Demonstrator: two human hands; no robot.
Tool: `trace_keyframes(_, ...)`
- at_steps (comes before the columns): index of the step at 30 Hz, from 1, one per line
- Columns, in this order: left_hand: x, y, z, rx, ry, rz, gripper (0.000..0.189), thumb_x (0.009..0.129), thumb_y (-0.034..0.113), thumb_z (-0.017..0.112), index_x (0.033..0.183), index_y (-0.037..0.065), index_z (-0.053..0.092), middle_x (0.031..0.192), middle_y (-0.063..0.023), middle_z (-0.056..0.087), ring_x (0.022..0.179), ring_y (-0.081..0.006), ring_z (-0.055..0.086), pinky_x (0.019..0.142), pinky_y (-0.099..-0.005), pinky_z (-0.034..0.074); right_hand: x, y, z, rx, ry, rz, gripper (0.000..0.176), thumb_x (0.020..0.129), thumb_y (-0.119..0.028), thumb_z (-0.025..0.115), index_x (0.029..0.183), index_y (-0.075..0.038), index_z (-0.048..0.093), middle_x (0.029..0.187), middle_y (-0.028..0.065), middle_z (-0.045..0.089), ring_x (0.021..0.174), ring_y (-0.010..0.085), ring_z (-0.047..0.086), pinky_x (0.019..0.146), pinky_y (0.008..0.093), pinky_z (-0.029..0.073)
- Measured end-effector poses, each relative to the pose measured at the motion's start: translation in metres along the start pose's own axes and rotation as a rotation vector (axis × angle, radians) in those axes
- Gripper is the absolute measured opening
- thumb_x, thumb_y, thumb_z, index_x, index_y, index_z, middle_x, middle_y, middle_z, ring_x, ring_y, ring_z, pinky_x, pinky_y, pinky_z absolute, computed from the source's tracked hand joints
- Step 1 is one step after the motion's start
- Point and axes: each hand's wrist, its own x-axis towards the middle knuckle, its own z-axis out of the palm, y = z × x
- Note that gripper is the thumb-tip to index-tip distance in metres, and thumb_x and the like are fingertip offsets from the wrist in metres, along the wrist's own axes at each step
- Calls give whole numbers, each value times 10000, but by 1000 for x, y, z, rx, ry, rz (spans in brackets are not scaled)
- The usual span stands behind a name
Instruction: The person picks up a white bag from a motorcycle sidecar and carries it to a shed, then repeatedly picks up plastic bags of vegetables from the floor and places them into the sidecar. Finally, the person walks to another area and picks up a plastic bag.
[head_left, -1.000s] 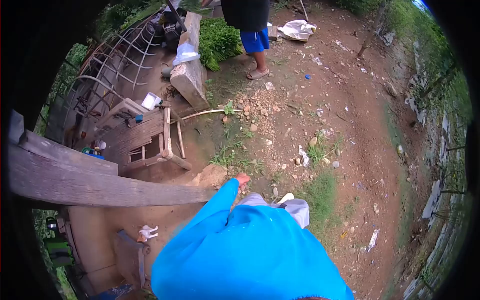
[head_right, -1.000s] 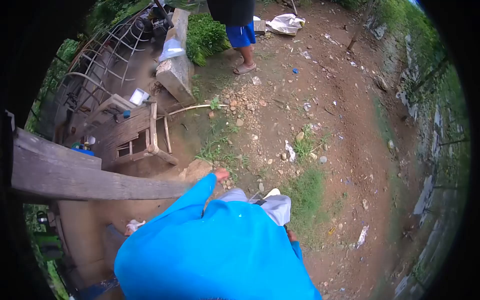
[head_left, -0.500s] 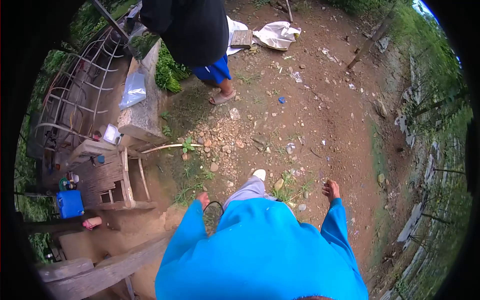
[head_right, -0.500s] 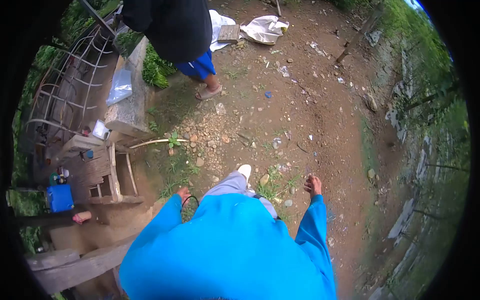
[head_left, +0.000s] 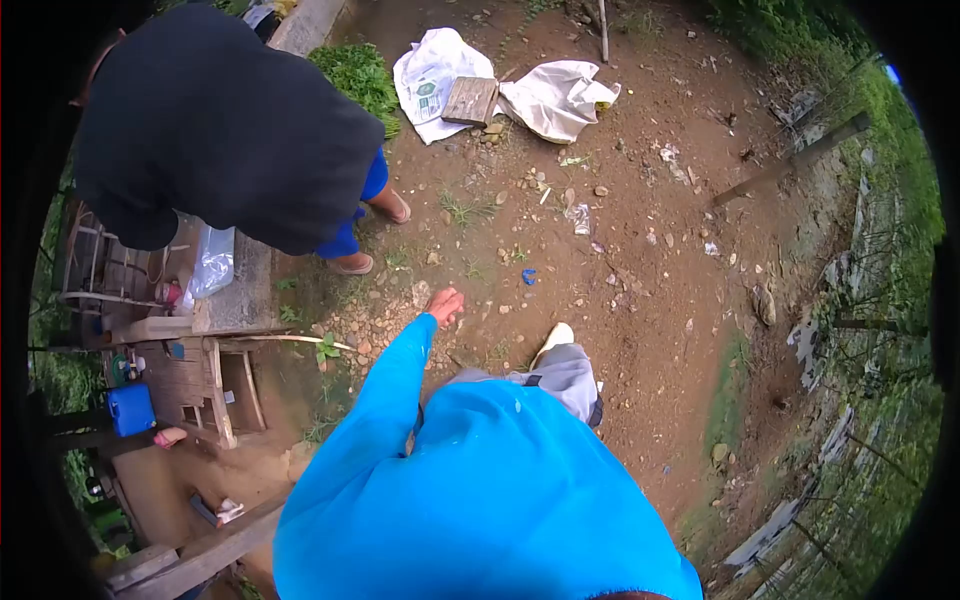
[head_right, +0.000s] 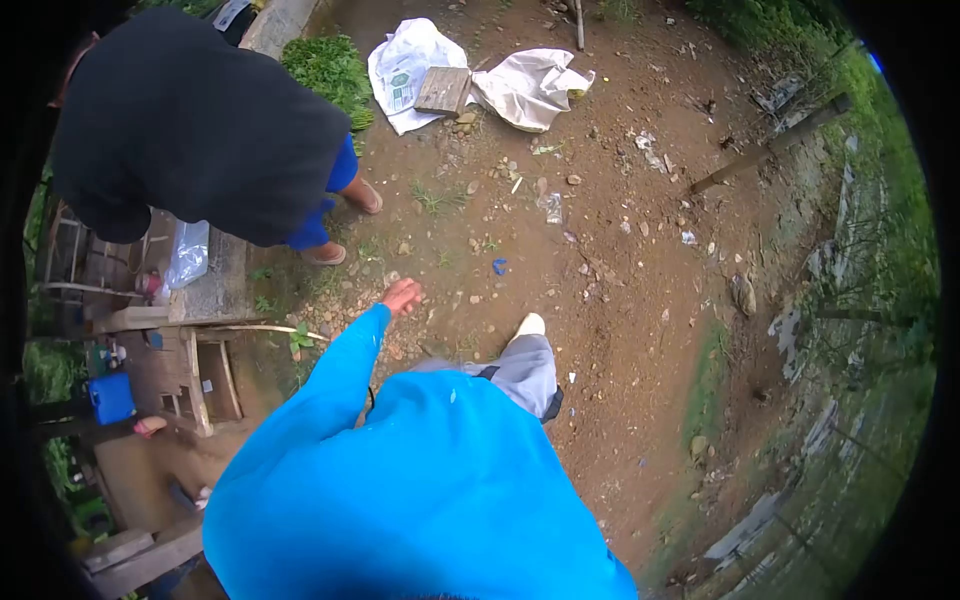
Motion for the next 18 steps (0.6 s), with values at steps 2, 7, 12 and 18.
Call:
trace_keyframes(2,18,-10,-11,-40,-40,-270,262,841,383,553,933,139,518,734,21,538,497,-79,438,418,-267,360,14,-115,-29,108,3,12,430,815,-412,582,1144,-136,549,815,49,589,690,225,570,608,363,456)
trace_keyframes(7,40,-3,-50,-334,73,-435,324,836,428,554,1020,163,527,766,-2,582,522,-92,478,419,-281,376,66,-463,-119,89,82,-136,465,787,-468,619,1114,-143,554,844,31,588,659,197,569,567,359,457)
trace_keyframes(12,129,-15,-84,-588,341,-489,339,833,431,545,1014,146,525,781,-41,584,542,-114,491,425,-288,388,103,-792,-140,76,133,-544,322,806,-375,620,1002,-132,544,829,12,567,680,133,560,553,307,452)
trace_keyframes(18,336,74,-142,-557,358,-538,309,818,438,549,948,158,551,792,-22,561,570,-113,455,475,-254,376,149,-957,-52,161,52,-459,308,817,-347,609,1015,-120,540,868,40,592,747,199,594,665,368,491)
